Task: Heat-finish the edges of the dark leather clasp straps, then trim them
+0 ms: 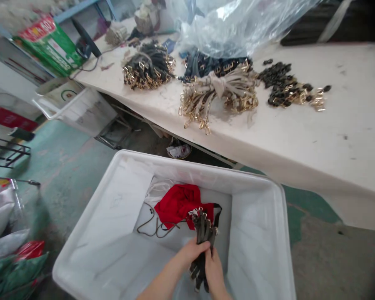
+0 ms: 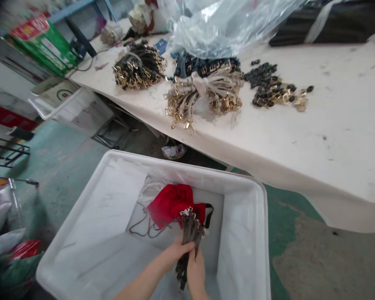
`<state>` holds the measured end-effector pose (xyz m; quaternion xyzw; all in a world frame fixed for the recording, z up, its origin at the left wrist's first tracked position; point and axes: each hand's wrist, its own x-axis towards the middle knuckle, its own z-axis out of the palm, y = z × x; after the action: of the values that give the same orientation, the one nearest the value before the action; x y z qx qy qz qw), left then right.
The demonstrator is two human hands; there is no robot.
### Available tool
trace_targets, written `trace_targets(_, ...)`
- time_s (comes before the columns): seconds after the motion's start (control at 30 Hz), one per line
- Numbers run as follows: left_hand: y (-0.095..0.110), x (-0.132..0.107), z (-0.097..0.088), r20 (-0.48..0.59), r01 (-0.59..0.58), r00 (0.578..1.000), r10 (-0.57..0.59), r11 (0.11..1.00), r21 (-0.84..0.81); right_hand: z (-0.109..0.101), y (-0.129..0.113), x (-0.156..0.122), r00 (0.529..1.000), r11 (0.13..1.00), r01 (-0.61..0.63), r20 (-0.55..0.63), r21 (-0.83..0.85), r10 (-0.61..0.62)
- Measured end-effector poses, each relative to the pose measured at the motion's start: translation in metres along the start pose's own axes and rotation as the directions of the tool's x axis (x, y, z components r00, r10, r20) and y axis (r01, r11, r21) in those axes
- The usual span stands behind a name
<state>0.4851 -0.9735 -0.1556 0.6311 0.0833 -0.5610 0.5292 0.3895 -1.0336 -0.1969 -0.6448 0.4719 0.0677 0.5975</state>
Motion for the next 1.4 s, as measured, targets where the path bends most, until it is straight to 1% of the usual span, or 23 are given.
trace_targets(0.1, 0.02, -0.078, 0.004, 0.013, -0.006, 1.0, 0.007, 0.993, -0.116, -0.016, -0.026, -0.061, 0.992, 0.989, 0.126, 0.01, -0.073, -0.126)
trace_targets(0.17, 0.025, -0.123, 0.009, -0.016, -0.078, 0.997, 0.076, 0.978, -0.192, -0.027, -0.039, -0.097, 0.965, 0.955, 0.261, 0.053, -0.138, -0.256)
trace_targets(0.23, 0.028, -0.16, 0.015, -0.042, -0.16, 0.987, 0.154, 0.943, -0.291, -0.039, -0.052, -0.126, 0.889, 0.861, 0.456, 0.155, -0.226, -0.43)
trace_targets(0.3, 0.031, -0.19, 0.021, -0.039, -0.203, 0.978, 0.206, 0.882, -0.425, -0.05, -0.069, -0.152, 0.775, 0.713, 0.632, 0.255, -0.303, -0.578)
trace_targets(0.43, 0.041, -0.234, 0.023, 0.022, -0.168, 0.97, 0.241, 0.737, -0.655, -0.067, -0.117, -0.194, 0.574, 0.413, 0.797, 0.342, -0.44, -0.744)
trace_targets(0.53, 0.049, -0.258, 0.02, 0.093, -0.114, 0.961, 0.259, 0.681, -0.723, -0.069, -0.15, -0.219, 0.453, 0.251, 0.839, 0.362, -0.483, -0.815)
trace_targets(0.63, 0.053, -0.276, 0.018, 0.096, -0.086, 0.967, 0.234, 0.658, -0.748, -0.064, -0.17, -0.239, 0.376, 0.185, 0.853, 0.329, -0.488, -0.866)
trace_targets(0.73, 0.056, -0.289, 0.015, 0.011, -0.112, 0.983, 0.183, 0.65, -0.752, -0.06, -0.179, -0.255, 0.345, 0.174, 0.878, 0.339, -0.445, -0.875)
trace_targets(0.83, 0.062, -0.306, 0.008, -0.037, -0.184, 0.975, 0.219, 0.704, -0.686, -0.067, -0.185, -0.27, 0.349, 0.213, 0.92, 0.443, -0.329, -0.826)
trace_targets(0.87, 0.065, -0.313, 0.004, -0.05, -0.221, 0.967, 0.249, 0.727, -0.65, -0.071, -0.186, -0.273, 0.357, 0.256, 0.929, 0.46, -0.268, -0.813)
trace_targets(0.9, 0.068, -0.32, 0.001, -0.064, -0.257, 0.958, 0.278, 0.746, -0.614, -0.076, -0.186, -0.274, 0.385, 0.325, 0.922, 0.447, -0.209, -0.807)
trace_targets(0.93, 0.071, -0.328, -0.003, -0.074, -0.284, 0.952, 0.298, 0.762, -0.582, -0.08, -0.187, -0.274, 0.448, 0.422, 0.893, 0.395, -0.157, -0.802)
trace_targets(0.97, 0.073, -0.336, -0.006, -0.081, -0.301, 0.947, 0.31, 0.775, -0.556, -0.083, -0.188, -0.272, 0.551, 0.546, 0.83, 0.307, -0.109, -0.776)
trace_targets(1.0, 0.076, -0.344, -0.009, -0.084, -0.31, 0.945, 0.316, 0.786, -0.535, -0.085, -0.19, -0.269, 0.684, 0.69, 0.722, 0.209, -0.053, -0.699)
trace_targets(1.03, 0.077, -0.351, -0.01, -0.083, -0.316, 0.943, 0.321, 0.795, -0.517, -0.085, -0.192, -0.264, 0.818, 0.827, 0.561, 0.133, 0.022, -0.559)
trace_targets(1.07, 0.078, -0.358, -0.011, -0.079, -0.324, 0.941, 0.33, 0.802, -0.503, -0.084, -0.195, -0.26, 0.923, 0.928, 0.356, 0.114, 0.111, -0.368)
trace_targets(1.1, 0.077, -0.365, -0.011, -0.072, -0.336, 0.935, 0.346, 0.805, -0.489, -0.08, -0.199, -0.255, 0.971, 0.97, 0.14, 0.165, 0.197, -0.174)
trace_targets(1.13, 0.076, -0.371, -0.01, -0.061, -0.35, 0.928, 0.367, 0.808, -0.474, -0.075, -0.203, -0.251, 0.962, 0.965, -0.058, 0.273, 0.256, -0.015)
trace_targets(1.17, 0.074, -0.377, -0.009, -0.043, -0.363, 0.921, 0.388, 0.811, -0.46, -0.069, -0.208, -0.247, 0.912, 0.934, -0.214, 0.4, 0.286, 0.086)
trace_targets(1.23, 0.07, -0.387, -0.007, -0.008, -0.385, 0.905, 0.425, 0.812, -0.438, -0.056, -0.215, -0.24, 0.802, 0.864, -0.388, 0.58, 0.321, 0.145)
trace_targets(1.27, 0.068, -0.392, -0.007, 0.003, -0.398, 0.897, 0.442, 0.81, -0.431, -0.05, -0.218, -0.235, 0.78, 0.836, -0.422, 0.611, 0.35, 0.138)
trace_targets(1.3, 0.066, -0.397, -0.007, 0.012, -0.41, 0.889, 0.458, 0.806, -0.427, -0.045, -0.219, -0.23, 0.788, 0.813, -0.43, 0.602, 0.393, 0.127)
trace_targets(1.4, 0.064, -0.412, -0.009, 0.011, -0.443, 0.868, 0.496, 0.786, -0.432, -0.04, -0.214, -0.209, 0.911, 0.789, -0.349, 0.379, 0.506, 0.159)
